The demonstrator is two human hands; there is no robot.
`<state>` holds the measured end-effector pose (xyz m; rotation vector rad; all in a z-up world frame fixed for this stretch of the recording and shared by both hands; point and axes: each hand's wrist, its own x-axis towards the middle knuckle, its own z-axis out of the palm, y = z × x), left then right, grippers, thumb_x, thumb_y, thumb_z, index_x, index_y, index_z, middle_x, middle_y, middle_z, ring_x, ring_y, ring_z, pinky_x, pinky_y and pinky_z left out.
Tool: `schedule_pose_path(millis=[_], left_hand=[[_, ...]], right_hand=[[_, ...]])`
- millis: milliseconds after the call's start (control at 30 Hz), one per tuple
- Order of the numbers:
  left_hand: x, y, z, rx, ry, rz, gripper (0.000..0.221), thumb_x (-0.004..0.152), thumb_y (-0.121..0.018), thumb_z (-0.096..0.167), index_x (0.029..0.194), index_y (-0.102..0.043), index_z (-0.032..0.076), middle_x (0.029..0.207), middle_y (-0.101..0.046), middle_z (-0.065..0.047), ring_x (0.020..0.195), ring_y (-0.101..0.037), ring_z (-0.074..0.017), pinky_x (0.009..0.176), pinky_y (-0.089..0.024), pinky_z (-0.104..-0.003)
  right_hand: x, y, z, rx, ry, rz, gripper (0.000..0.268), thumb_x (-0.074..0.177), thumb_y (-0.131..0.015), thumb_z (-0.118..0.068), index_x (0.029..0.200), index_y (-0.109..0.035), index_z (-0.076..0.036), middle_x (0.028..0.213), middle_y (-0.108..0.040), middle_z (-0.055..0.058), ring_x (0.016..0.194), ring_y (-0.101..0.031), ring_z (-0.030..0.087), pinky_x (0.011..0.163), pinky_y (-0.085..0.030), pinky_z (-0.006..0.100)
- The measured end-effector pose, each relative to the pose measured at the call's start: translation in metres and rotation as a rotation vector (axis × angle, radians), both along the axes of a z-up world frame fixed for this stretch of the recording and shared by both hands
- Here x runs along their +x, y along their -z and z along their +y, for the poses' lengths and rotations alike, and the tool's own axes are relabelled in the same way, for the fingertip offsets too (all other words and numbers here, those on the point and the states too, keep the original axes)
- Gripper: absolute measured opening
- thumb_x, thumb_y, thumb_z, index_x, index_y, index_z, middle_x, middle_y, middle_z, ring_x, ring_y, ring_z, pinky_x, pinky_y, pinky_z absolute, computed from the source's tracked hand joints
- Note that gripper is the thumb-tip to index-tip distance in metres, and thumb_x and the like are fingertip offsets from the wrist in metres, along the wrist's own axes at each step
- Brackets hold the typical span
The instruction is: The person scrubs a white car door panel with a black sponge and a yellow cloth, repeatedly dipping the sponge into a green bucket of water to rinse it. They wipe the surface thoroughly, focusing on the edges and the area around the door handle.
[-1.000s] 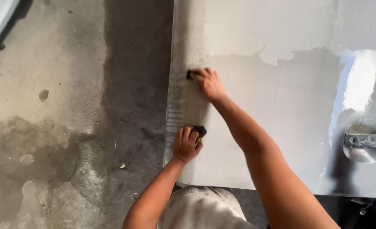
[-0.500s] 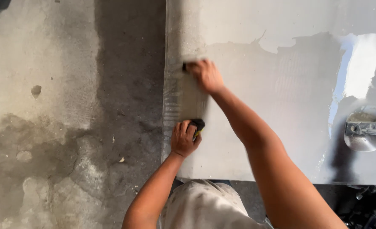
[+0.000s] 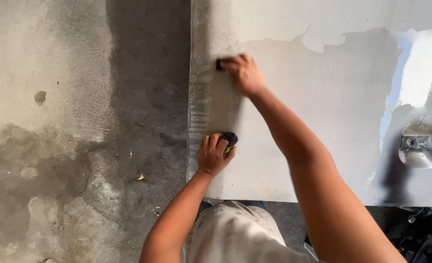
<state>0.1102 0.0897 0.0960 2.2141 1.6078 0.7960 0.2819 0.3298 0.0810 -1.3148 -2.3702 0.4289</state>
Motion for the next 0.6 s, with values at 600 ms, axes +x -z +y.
schedule_pose_path(millis=[600], left_hand=[[0.0, 0.003, 0.006, -0.008, 0.007, 0.033, 0.023, 0.088, -0.075, 0.032, 0.092, -0.061, 0.014, 0.115, -0.063, -0.008, 0.101, -0.058, -0.0333, 0.083, -0.048, -0.05]], right_hand=[[-0.042, -0.008, 0.016, -0.065, 0.025, -0.142, 0.029, 0.107, -0.05, -0.017, 0.124, -0.073, -0.014, 0.137, -0.064, 0.003, 0.104, -0.059, 0.027, 0.091, -0.05, 0.038]])
